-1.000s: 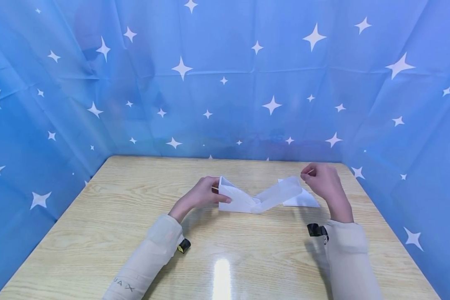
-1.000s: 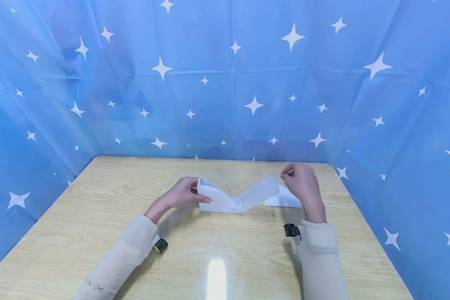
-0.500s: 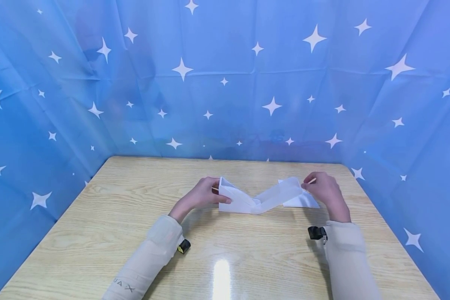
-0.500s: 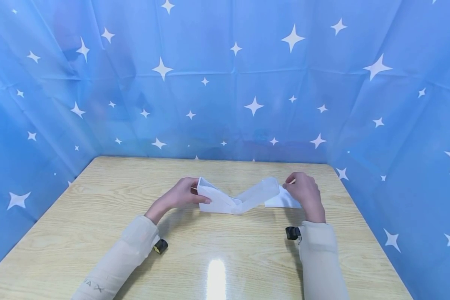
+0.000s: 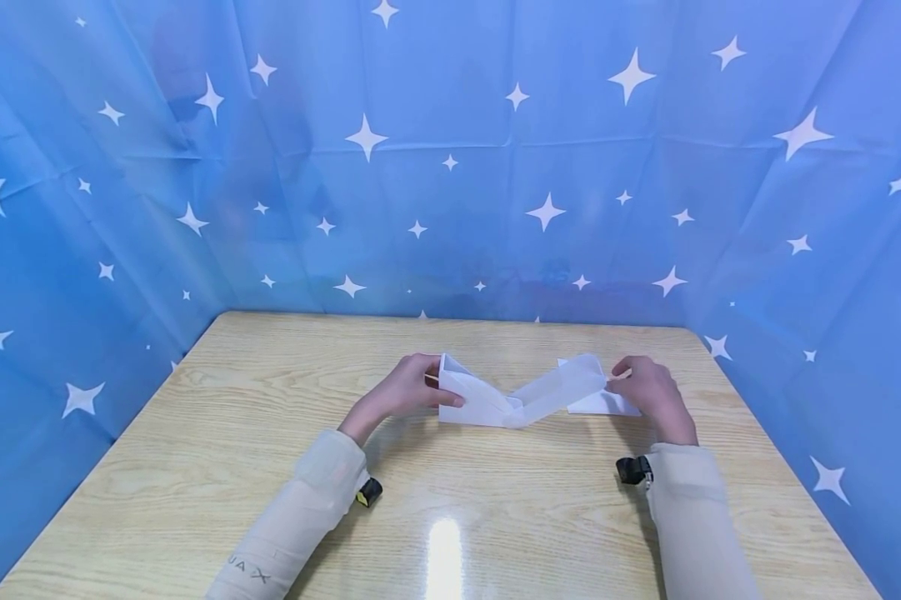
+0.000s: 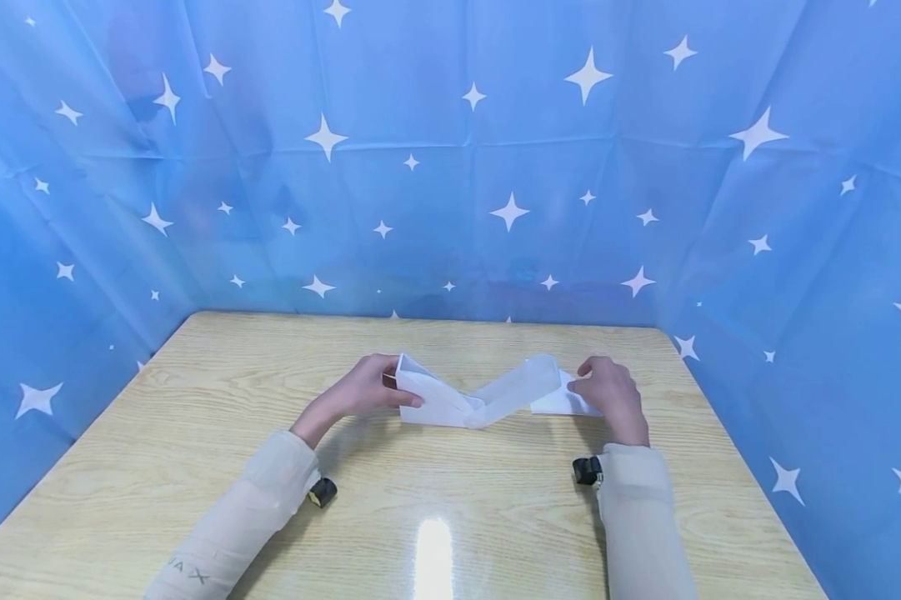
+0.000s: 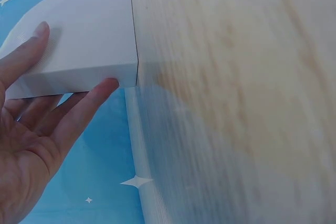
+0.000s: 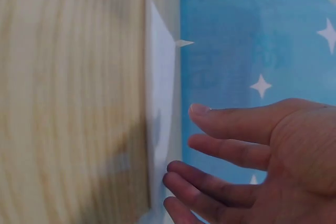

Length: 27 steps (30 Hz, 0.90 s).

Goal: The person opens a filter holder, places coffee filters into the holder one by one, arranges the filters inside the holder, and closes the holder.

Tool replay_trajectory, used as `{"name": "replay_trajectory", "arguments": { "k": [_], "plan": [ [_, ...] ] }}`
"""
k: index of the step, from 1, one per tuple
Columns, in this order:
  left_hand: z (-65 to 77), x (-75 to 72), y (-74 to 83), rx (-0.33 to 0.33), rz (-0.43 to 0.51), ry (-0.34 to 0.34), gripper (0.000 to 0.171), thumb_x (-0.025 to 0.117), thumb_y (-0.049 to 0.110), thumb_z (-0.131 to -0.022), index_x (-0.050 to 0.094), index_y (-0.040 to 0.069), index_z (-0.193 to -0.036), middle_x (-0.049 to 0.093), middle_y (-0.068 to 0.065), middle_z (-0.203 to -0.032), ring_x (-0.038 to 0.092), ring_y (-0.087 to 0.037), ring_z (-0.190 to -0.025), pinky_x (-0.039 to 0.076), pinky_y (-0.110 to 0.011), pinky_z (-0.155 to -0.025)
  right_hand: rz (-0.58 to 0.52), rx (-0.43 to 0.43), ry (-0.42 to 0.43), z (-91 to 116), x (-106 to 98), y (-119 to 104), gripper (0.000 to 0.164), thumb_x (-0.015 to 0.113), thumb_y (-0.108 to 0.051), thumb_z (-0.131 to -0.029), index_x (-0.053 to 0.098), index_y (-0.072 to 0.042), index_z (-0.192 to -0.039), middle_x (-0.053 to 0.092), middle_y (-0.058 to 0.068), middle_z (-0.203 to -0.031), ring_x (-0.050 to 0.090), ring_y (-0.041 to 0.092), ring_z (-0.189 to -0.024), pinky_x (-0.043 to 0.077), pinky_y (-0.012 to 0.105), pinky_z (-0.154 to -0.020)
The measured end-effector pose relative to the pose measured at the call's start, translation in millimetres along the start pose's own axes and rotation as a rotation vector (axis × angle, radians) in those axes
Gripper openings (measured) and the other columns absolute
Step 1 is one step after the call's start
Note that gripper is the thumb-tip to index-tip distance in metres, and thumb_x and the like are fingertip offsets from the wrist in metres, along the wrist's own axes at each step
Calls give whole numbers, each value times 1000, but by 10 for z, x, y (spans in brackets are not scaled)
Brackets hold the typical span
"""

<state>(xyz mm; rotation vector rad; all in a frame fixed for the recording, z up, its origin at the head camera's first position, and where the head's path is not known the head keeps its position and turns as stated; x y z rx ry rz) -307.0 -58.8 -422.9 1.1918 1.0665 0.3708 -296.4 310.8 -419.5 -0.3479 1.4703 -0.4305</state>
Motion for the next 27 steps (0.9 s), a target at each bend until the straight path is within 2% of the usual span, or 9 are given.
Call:
{"name": "replay_trajectory", "arguments": {
  "k": [5, 11, 18, 27],
  "plan": [
    [-4, 0, -2, 2, 2, -3, 28, 79, 21, -80, 67, 21, -105, 70, -1, -99, 69, -14, -87, 59, -46, -76, -16, 17, 8, 5, 22, 26, 42, 64, -23, -89, 59, 5, -121, 57, 30, -122, 58, 36, -93, 48, 39, -67],
    [-11, 2, -14, -7, 0, -2, 28, 79, 24, -80, 67, 23, -105, 70, 0, -99, 69, -14, -88, 59, -45, -76, -30, 41, -26, 12, 43, 57, 46, 68, -21, -87, 58, 5, -124, 56, 30, -124, 57, 36, -93, 47, 40, -68],
    [-18, 6, -20, -1, 8, -1, 28, 79, 22, -80, 67, 22, -105, 70, -1, -99, 69, -14, -88, 59, -44, -75, -27, 79, -30, -6, 90, 87, 44, 68, -17, -87, 57, 5, -124, 57, 29, -119, 55, 32, -86, 45, 37, -66],
    [4, 0, -10, -16, 6, 2, 27, 80, 24, -79, 67, 24, -103, 70, 0, -99, 68, -15, -87, 59, -44, -77, -27, 91, -39, -7, 104, 76, 42, 69, -15, -86, 59, 4, -121, 58, 28, -121, 56, 34, -90, 46, 38, -66]
  ]
}}
Point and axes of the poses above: each hand's wrist, its own z-axis away from the middle knuckle, its own x-axis out of the palm, y = z × x, the point moved 4 cm from there along -z, towards the middle knuckle
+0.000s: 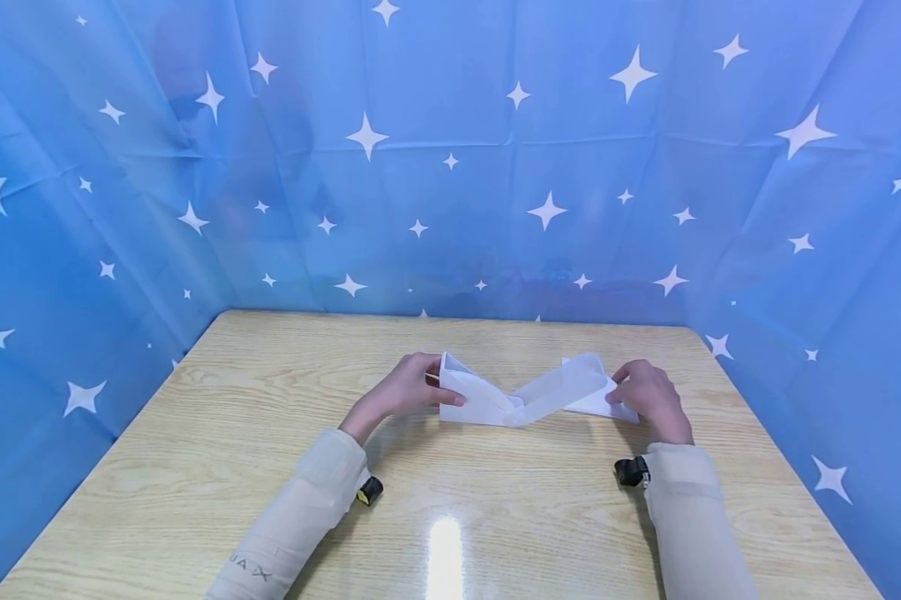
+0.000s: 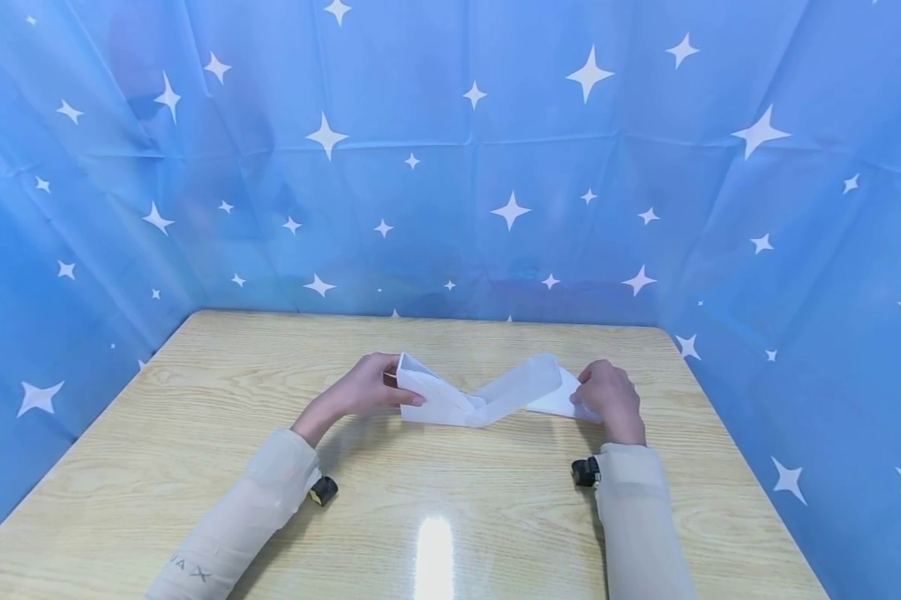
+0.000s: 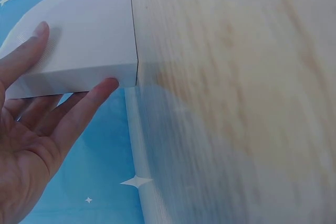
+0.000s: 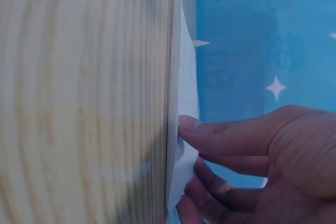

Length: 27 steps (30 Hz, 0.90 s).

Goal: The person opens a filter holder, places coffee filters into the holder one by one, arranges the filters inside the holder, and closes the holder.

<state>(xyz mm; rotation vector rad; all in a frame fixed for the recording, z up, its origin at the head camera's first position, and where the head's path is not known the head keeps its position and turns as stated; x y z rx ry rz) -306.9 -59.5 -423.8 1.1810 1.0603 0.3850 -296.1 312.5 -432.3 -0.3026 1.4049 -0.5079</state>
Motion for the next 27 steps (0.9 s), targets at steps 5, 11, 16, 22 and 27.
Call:
{"name": "replay_trajectory", "arguments": {
  "k": [5, 11, 16, 22, 27],
  "plan": [
    [-7, -2, -11, 0, 5, 3, 28, 80, 24, -79, 67, 22, -104, 70, -1, -98, 68, -15, -87, 59, -45, -77, 6, -14, 15, 0, -2, -4, 39, 70, -13, -84, 59, 4, -118, 59, 27, -116, 56, 35, -88, 45, 38, -64],
    [-8, -2, -26, -4, 11, 5, 29, 80, 25, -79, 67, 21, -104, 69, -2, -99, 68, -15, -87, 59, -46, -77, 24, -9, 23, -23, -4, 11, 37, 69, -14, -85, 57, 2, -115, 58, 27, -118, 56, 38, -92, 46, 40, -65],
    [1, 1, -17, -4, 11, 1, 28, 80, 25, -79, 67, 22, -104, 70, -1, -98, 69, -15, -87, 59, -45, -77, 33, 10, 25, -39, -11, 20, 34, 66, -13, -85, 55, 1, -114, 57, 26, -114, 54, 36, -84, 44, 38, -61],
    [-1, -2, -12, 3, 6, -2, 27, 80, 24, -79, 67, 22, -103, 70, -1, -97, 69, -15, -87, 59, -44, -76, 40, 3, 41, -27, -36, 12, 27, 57, -8, -85, 54, 2, -110, 56, 25, -110, 49, 33, -79, 41, 36, -60],
    [-12, -1, -14, 3, -7, 1, 26, 80, 24, -79, 67, 23, -102, 70, 0, -97, 69, -14, -87, 59, -45, -76, 32, -7, 47, -5, -62, 2, 25, 58, -7, -85, 55, 3, -107, 58, 24, -105, 50, 32, -79, 42, 35, -61]
  ]
}}
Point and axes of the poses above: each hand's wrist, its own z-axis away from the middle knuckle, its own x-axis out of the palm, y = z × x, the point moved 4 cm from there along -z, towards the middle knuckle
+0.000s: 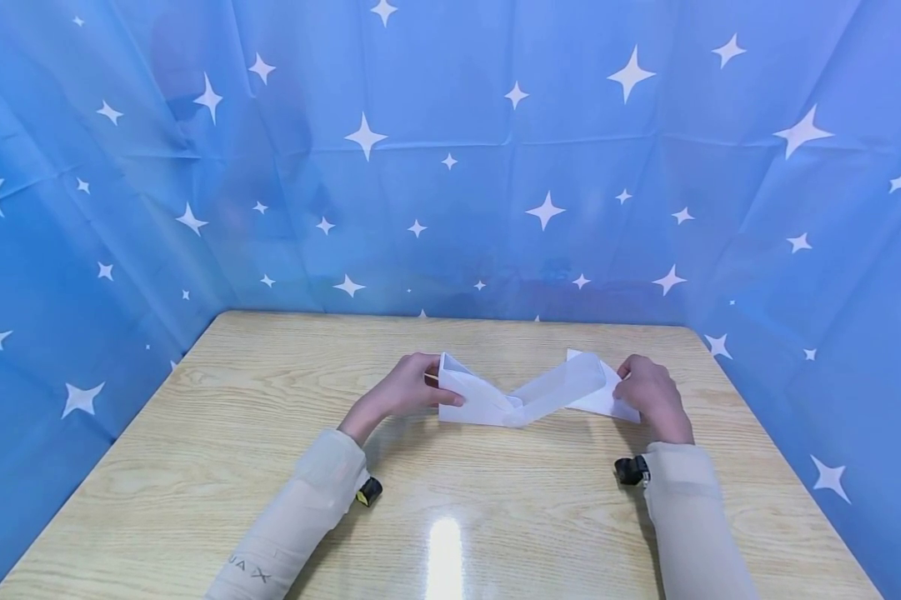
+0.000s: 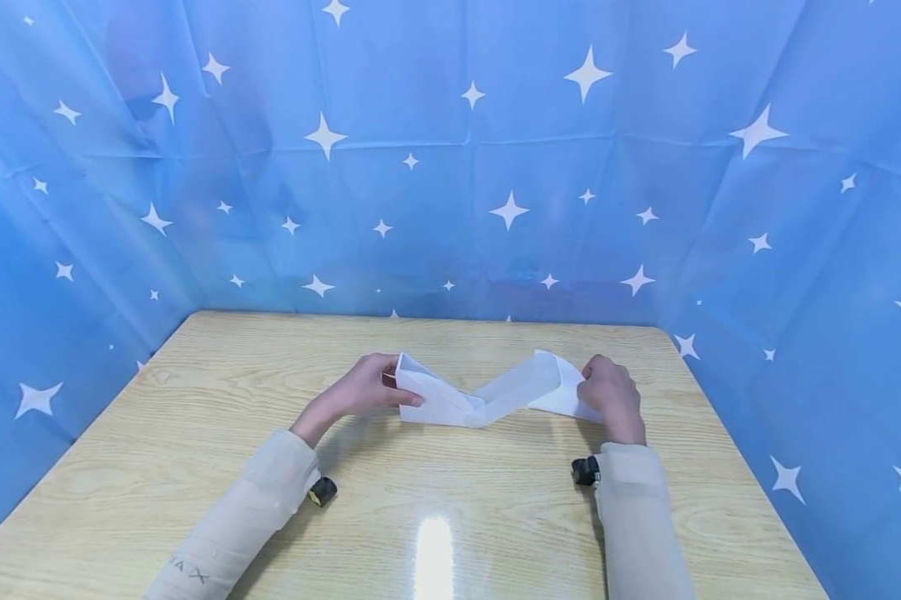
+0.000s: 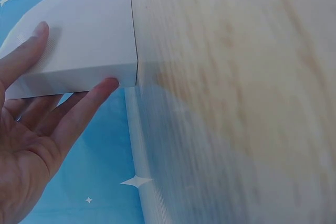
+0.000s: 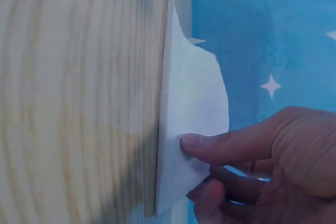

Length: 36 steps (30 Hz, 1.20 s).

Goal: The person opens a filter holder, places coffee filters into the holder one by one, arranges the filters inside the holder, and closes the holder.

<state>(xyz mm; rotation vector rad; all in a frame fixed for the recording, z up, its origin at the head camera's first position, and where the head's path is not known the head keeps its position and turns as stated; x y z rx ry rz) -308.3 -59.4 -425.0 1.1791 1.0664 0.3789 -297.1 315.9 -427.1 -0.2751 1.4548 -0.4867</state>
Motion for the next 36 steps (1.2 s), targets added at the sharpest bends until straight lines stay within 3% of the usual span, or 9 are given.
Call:
{"name": "replay_trajectory", "arguments": {
  "k": [7, 12, 17, 22, 36],
  "plan": [
    [7, -4, 1, -3, 6, 4, 28, 81, 25, -78, 67, 23, -102, 70, -1, -98, 68, -15, -87, 59, -44, -76, -38, -30, 17, 4, -43, -10, 24, 54, -4, -86, 56, 7, -107, 63, 22, -95, 59, 25, -71, 46, 30, -58],
    [3, 0, -8, -11, 6, 11, 29, 81, 25, -78, 67, 22, -103, 69, -1, -99, 69, -14, -87, 59, -44, -77, -44, -42, 26, -7, -59, -18, 23, 51, -3, -86, 55, 7, -106, 60, 24, -100, 61, 24, -72, 47, 31, -60],
    [26, 7, 51, -25, 5, 15, 26, 79, 17, -80, 68, 18, -104, 70, -4, -100, 69, -16, -88, 58, -48, -79, -60, -39, 7, -15, -58, -31, 33, 49, -3, -87, 53, 10, -117, 57, 31, -111, 63, 24, -73, 51, 30, -59],
    [37, 4, 63, -13, 4, 7, 27, 79, 21, -80, 68, 20, -104, 70, -2, -99, 69, -15, -88, 58, -45, -78, -51, -45, 9, 8, -121, -83, 40, 46, -2, -87, 52, 13, -123, 56, 35, -116, 64, 28, -78, 52, 29, -59],
    [15, 3, 20, -4, 20, -4, 28, 79, 21, -80, 67, 22, -105, 70, -1, -100, 69, -14, -89, 59, -43, -77, -6, -120, 136, 135, -391, -242, 33, 48, -6, -88, 58, 12, -114, 62, 32, -107, 65, 30, -77, 51, 33, -59]
  ]
}}
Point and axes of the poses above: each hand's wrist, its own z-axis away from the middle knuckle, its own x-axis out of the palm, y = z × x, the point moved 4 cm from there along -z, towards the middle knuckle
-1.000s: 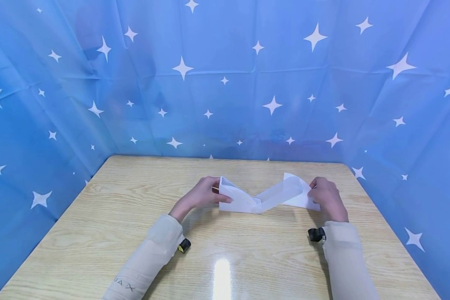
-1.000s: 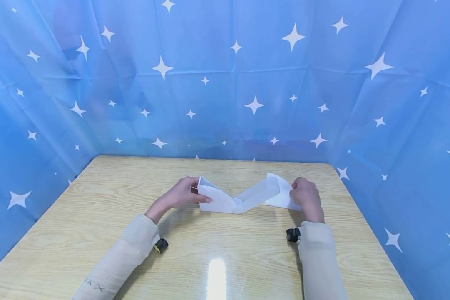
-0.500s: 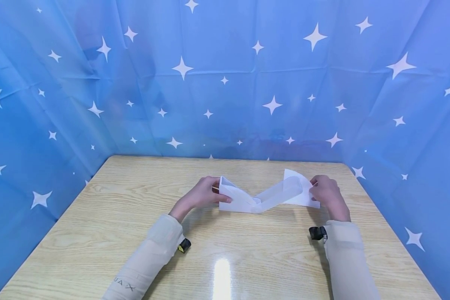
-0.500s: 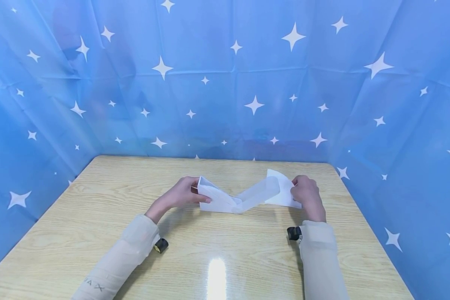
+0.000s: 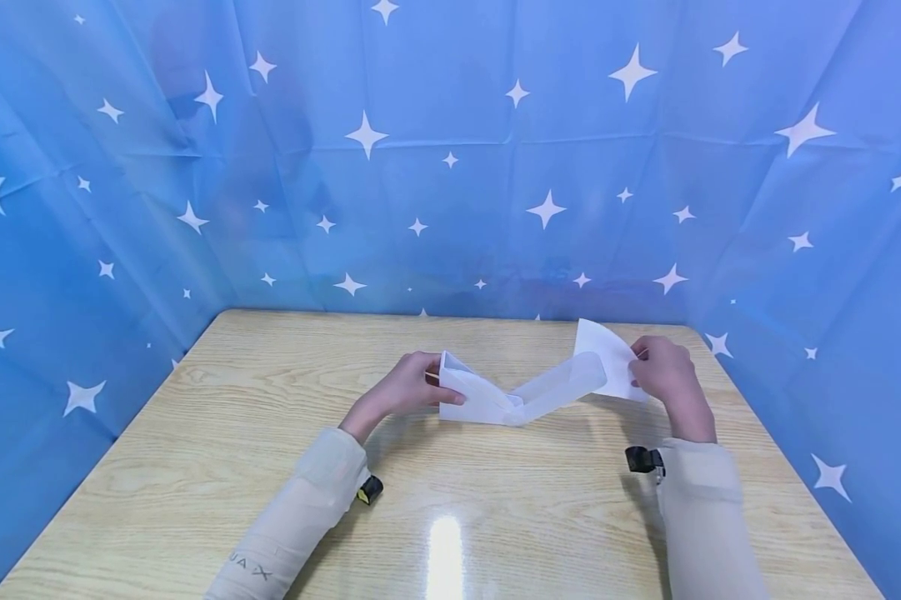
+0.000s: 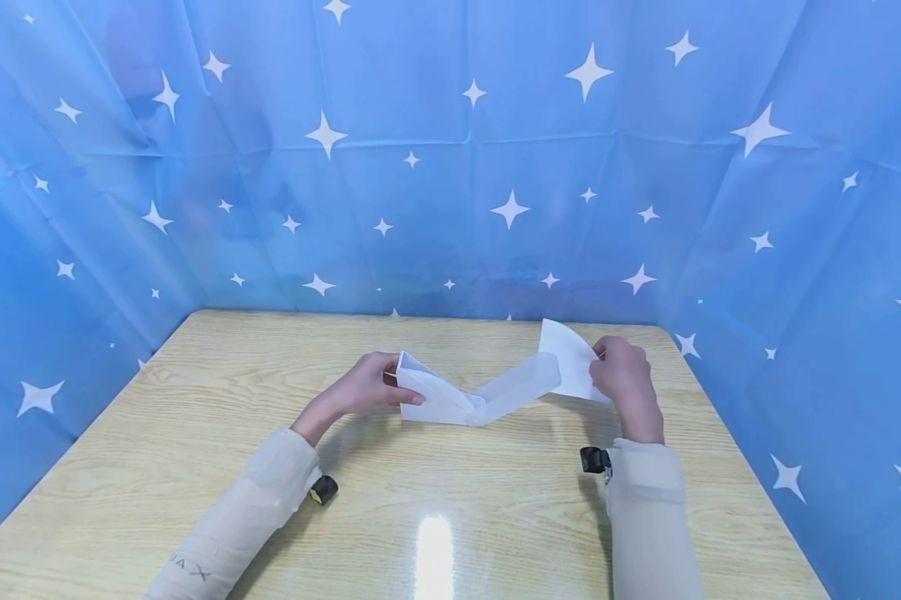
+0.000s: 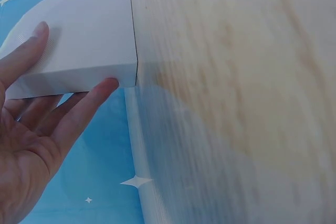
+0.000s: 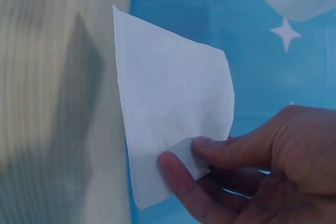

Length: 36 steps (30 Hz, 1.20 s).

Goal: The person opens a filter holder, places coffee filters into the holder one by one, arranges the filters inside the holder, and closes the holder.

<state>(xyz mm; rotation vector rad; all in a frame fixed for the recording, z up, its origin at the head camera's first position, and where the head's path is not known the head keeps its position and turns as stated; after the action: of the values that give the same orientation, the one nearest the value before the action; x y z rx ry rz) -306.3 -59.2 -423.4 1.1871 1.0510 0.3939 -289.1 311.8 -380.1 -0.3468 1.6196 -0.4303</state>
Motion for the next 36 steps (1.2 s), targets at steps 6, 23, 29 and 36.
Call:
{"name": "replay_trajectory", "arguments": {
  "k": [6, 23, 29, 36],
  "plan": [
    [-4, -1, -10, 1, -4, 1, 28, 79, 21, -80, 67, 21, -105, 70, -2, -99, 69, -14, -87, 59, -44, -76, -9, -4, 50, 50, -97, -98, 30, 47, -6, -89, 59, 10, -112, 63, 31, -104, 63, 31, -77, 51, 31, -56],
    [-12, 8, -12, -3, -3, 6, 28, 80, 20, -80, 67, 19, -105, 70, -4, -99, 70, -15, -87, 60, -43, -75, -30, -23, 144, 207, -363, -335, 32, 46, -10, -96, 57, 9, -119, 62, 30, -103, 64, 31, -76, 49, 30, -53],
    [-12, 3, -13, 6, 0, 6, 29, 80, 21, -80, 67, 18, -106, 70, -4, -98, 70, -15, -87, 60, -43, -74, -33, -34, 168, 255, -436, -408, 29, 46, -9, -97, 58, 8, -117, 65, 29, -102, 65, 31, -76, 48, 30, -54],
    [-13, 2, -16, -1, -3, 7, 29, 80, 21, -80, 67, 18, -105, 70, -3, -99, 70, -14, -87, 60, -42, -74, -62, -39, 209, 313, -512, -478, 27, 47, -10, -99, 59, 7, -116, 64, 31, -106, 66, 34, -81, 52, 35, -58]
  ]
}}
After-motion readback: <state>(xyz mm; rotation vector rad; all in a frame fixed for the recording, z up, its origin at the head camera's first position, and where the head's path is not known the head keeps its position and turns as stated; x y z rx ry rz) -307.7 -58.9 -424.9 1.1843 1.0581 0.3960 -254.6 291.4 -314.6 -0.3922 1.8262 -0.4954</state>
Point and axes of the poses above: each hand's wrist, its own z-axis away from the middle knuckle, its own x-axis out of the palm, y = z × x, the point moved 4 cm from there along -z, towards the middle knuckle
